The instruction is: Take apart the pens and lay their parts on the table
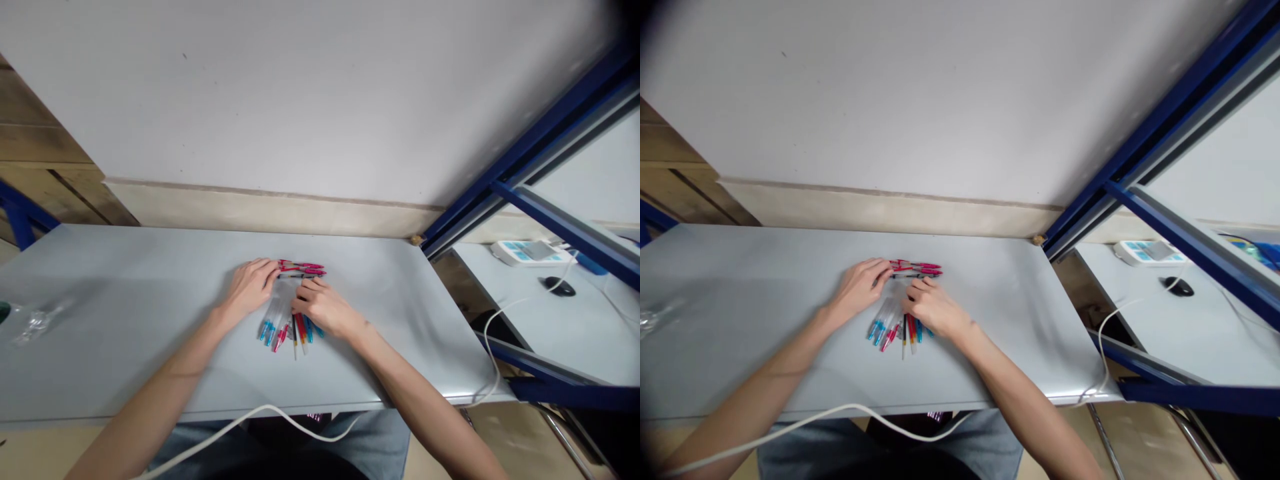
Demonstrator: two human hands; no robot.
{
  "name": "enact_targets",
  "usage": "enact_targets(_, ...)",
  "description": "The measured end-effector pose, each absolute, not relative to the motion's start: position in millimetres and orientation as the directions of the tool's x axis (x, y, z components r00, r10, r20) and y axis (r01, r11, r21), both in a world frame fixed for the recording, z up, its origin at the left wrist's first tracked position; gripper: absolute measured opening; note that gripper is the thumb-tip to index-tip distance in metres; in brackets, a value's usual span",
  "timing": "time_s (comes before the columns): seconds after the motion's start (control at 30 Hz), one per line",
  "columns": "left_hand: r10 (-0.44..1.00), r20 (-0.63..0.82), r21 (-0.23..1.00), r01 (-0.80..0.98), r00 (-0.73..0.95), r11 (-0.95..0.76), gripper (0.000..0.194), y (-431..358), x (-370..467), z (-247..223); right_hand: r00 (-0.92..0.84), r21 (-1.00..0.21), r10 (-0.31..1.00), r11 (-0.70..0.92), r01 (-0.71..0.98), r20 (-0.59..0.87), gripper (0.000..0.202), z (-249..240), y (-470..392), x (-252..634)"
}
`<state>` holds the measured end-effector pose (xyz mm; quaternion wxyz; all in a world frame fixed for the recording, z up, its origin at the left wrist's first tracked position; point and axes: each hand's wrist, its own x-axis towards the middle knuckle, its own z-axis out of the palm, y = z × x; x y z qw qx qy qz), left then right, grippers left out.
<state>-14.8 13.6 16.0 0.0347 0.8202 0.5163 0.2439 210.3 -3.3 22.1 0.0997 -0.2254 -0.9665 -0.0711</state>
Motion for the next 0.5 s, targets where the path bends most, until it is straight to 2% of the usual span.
enact_targets(0.3, 0.861, 0.363, 0.297, 0.832, 0.355, -0.468, 0.023, 15, -15, 14, -0.863, 0.092, 0.447, 0.874, 0.478, 0.234, 0.017, 23, -9, 205)
enact_targets(0.4, 0.862, 0.363, 0.303, 0.83, 0.353, -0.468, 0.022, 16, -15, 12, -0.808, 0.046, 0.533, 0.827, 0.56, 0.251, 0.022, 26, -14, 203)
enact_targets(0.5, 0.865, 0.355, 0.301, 0.832, 0.355, -0.465, 0.022, 16, -16, 11, -0.722, -0.058, 0.656, 0.747, 0.662, 0.219, 0.03, 27, -18, 203)
